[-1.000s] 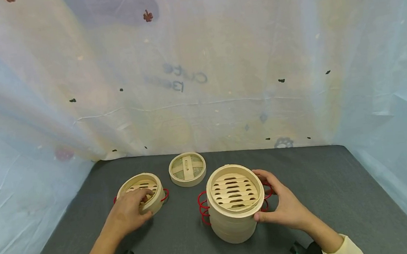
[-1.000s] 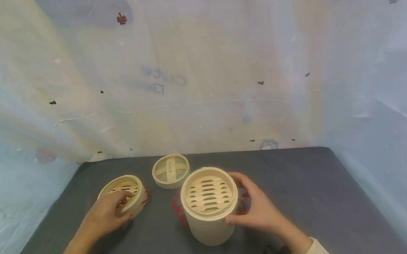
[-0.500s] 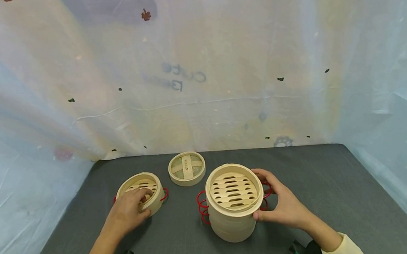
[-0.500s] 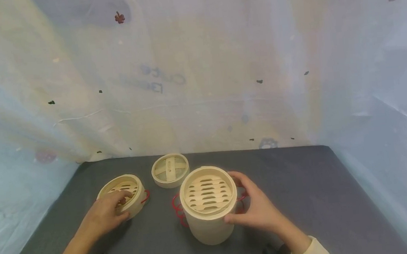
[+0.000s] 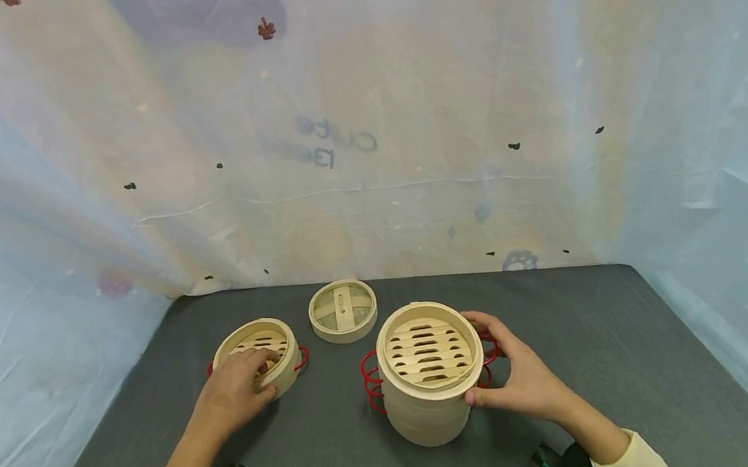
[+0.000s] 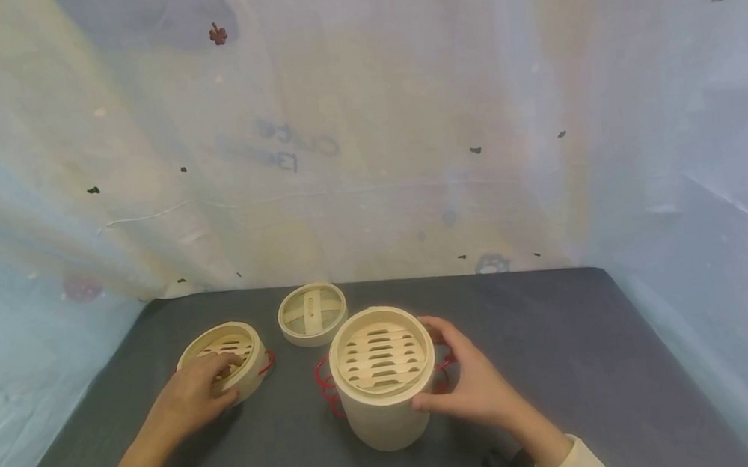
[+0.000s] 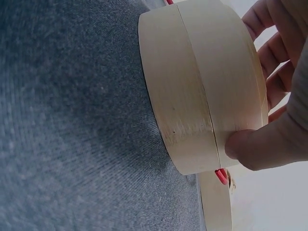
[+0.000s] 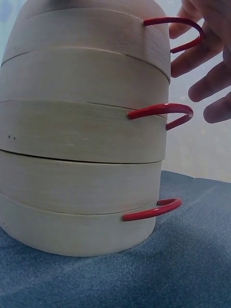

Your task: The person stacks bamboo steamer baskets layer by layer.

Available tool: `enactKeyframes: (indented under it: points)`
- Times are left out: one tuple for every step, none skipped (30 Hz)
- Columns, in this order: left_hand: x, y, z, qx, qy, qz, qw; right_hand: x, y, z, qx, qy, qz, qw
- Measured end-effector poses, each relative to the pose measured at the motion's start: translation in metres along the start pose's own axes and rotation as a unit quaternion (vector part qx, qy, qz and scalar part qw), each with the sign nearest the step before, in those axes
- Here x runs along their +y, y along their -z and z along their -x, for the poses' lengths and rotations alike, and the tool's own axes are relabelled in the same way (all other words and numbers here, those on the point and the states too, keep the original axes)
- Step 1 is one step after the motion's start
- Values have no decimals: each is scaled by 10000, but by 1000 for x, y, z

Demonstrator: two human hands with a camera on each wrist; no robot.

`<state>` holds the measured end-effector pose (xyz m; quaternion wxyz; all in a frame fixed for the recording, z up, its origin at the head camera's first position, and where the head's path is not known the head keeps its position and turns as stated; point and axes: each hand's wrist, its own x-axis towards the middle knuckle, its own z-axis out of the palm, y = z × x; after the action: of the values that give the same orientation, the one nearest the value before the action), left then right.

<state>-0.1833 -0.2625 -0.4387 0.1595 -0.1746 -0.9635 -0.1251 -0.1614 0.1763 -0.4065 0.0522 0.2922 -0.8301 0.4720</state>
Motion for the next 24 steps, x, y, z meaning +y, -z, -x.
enactKeyframes:
  points:
    - [0, 0, 0, 18, 0, -10, 10000, 0, 0, 0, 0, 8, -13, 10000]
    - [-1, -1, 1, 30, 1, -26, 10000, -1, 0, 0, 0, 2, -23, 10000]
    - [-1, -1, 1, 40, 5, -42, 10000, -1, 0, 0, -3, 8, -32, 10000]
    - [-1, -1, 1, 55, 7, -54, 10000, -1, 1, 0, -9, 5, -42, 10000]
    - [-1, -1, 1, 70, 11, -67, 10000, -1, 1, 0, -10, 0, -41, 10000]
    - [-2, -2, 1, 84, 19, -81, 9999, -2, 1, 0, -19, 7, -33, 10000]
    - [-2, -2, 1, 98, 26, -95, 9999, -2, 1, 0, -26, 16, -23, 10000]
    - [-2, -2, 1, 112, 35, -100, 9999, -2, 1, 0, -31, 27, -11, 10000]
    - [-2, -2, 1, 129, 43, -98, 9999, -1, 1, 0, -37, 45, 5, 10000]
    - [-2, -3, 1, 140, 56, -85, 9999, -1, 1, 0, -36, 48, 19, 10000]
    - [-2, -3, 2, 138, 74, -75, 9998, -1, 1, 0, -34, 51, 33, 10000]
    - [-2, -3, 2, 133, 94, -59, 9999, -1, 1, 0, -35, 57, 39, 10000]
    - [-1, -3, 2, 128, 115, -40, 9998, 0, 1, 0, -41, 71, 43, 10000]
    - [-1, -3, 2, 122, 132, -23, 9998, 0, 1, 0, -46, 69, 47, 10000]
    - [-1, -2, 2, 114, 146, -10, 9998, 0, 1, 0, -53, 63, 49, 10000]
    - [0, -2, 2, 103, 156, 3, 9998, 0, 1, 0, -59, 56, 46, 10000]
    - [0, -2, 2, 98, 153, 5, 9998, 1, 1, 0, -66, 63, 45, 9999]
    - [0, -1, 2, 104, 146, -2, 9998, 1, 1, 0, -72, 72, 56, 9999]
    - [1, -1, 2, 117, 129, -6, 9998, 1, 1, 0, -76, 81, 79, 9999]
    - [1, -1, 2, 135, 102, -16, 9999, 1, 1, 0, -68, 67, 105, 9999]
    - [1, -1, 2, 158, 73, -23, 9998, 1, 1, 1, -57, 52, 139, 9999]
    - [2, -1, 2, 187, 40, -36, 9998, 2, 0, 1, -44, 38, 169, 9998]
    - [2, 0, 2, 220, 6, -52, 9997, 2, 0, 1, -40, 42, 202, 9998]
    - [3, 0, 2, 248, -16, -62, 9997, 2, 0, 1, -34, 38, 233, 9997]
